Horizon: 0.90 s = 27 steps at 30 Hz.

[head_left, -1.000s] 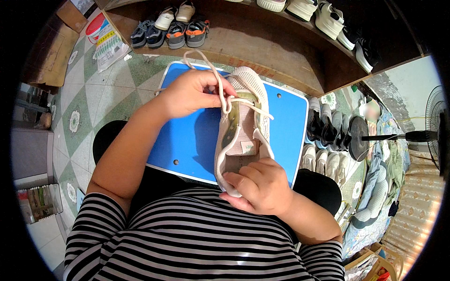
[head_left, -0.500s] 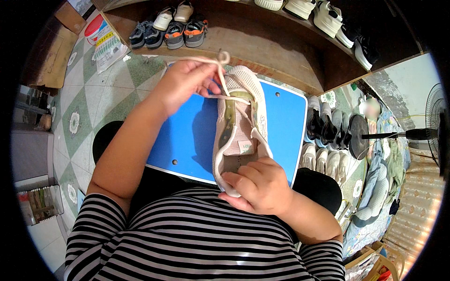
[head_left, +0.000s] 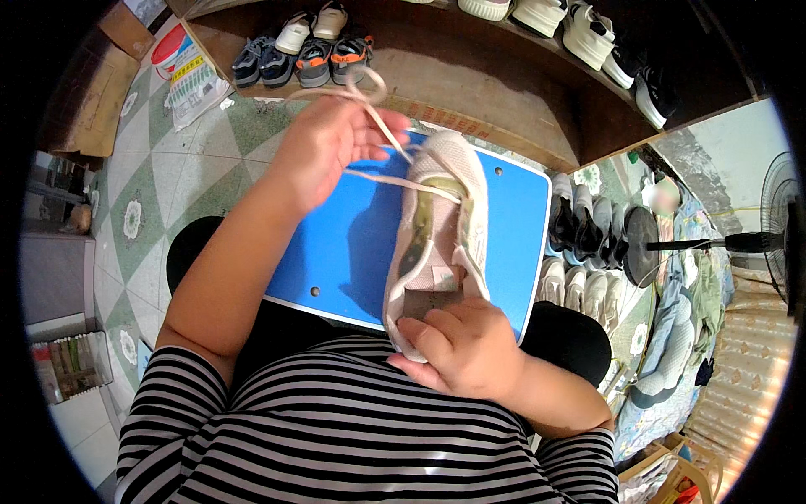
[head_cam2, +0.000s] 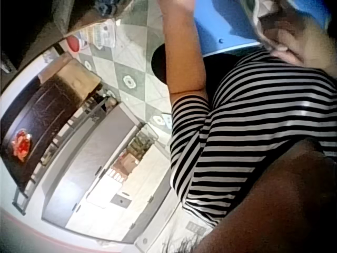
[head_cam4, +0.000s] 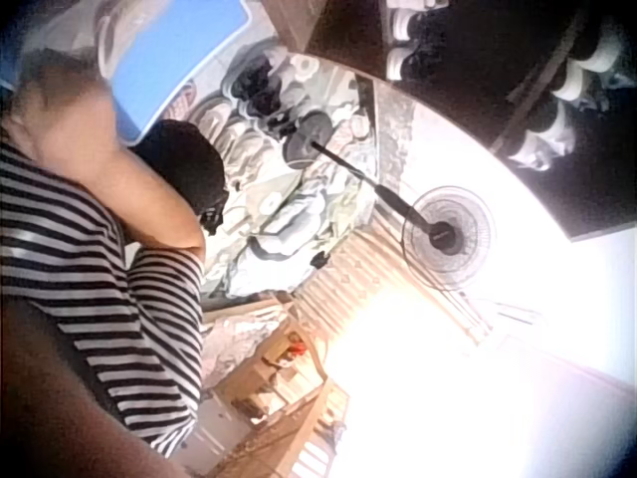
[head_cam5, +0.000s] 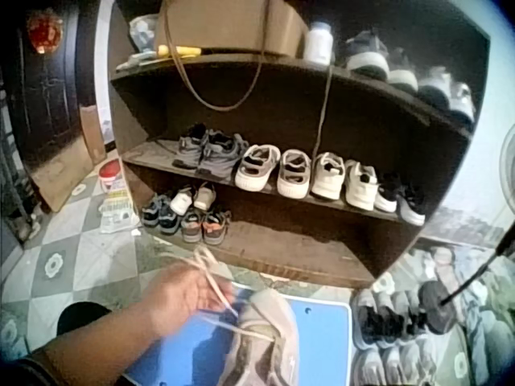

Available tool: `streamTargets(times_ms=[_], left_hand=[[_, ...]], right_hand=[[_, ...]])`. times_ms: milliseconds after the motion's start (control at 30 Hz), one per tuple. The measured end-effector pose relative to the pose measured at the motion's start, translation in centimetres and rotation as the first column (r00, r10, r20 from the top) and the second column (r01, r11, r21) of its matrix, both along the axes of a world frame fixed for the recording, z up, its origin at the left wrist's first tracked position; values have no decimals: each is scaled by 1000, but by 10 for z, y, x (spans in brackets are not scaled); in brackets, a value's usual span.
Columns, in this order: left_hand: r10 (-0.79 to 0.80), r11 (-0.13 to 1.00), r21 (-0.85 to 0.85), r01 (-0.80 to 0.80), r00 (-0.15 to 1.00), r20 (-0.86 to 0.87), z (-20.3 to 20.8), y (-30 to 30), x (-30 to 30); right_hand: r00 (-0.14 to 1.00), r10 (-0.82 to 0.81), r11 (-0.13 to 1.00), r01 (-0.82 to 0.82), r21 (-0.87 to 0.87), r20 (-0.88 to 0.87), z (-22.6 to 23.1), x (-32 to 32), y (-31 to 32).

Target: The person removes the laces from two different sneakers by hand, pulling the strings through the eyelets one at a time while the shoes are placed on a small blue stool.

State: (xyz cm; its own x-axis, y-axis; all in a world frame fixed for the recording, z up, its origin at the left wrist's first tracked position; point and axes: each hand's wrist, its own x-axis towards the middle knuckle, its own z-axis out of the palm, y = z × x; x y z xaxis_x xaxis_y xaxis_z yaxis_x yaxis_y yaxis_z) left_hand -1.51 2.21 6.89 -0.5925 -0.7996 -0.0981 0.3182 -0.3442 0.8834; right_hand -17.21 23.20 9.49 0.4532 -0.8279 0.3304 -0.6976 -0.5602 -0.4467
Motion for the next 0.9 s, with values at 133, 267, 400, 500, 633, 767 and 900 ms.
streamTargets(times_ms=[133,267,400,500,633,767,900], left_hand=[[147,978,146,-149,989,21,-7,-15,12],[15,987,160,-1,996,-84,2,17,4],[1,966,257,16,998,-66,26,51,-18],[-79,896,431,109,993,-88,34,65,-20],[-330,870,292,397,909,-253,3,67,-15],[-348,868,249,430,884,-311,4,74,-17],[-365,874,210,439,877,-313,1,75,-15]], right_hand=[[998,-27,998,24,61,55,14,3,4],[965,-58,972,113,-208,254,14,-27,-7],[639,-619,781,564,269,457,-5,-55,-36],[562,-665,745,454,488,493,-25,-66,-52],[644,-640,752,413,513,419,-30,-68,-53],[546,-693,702,361,614,470,-29,-71,-50],[137,-725,686,51,726,675,-20,-77,-53]])
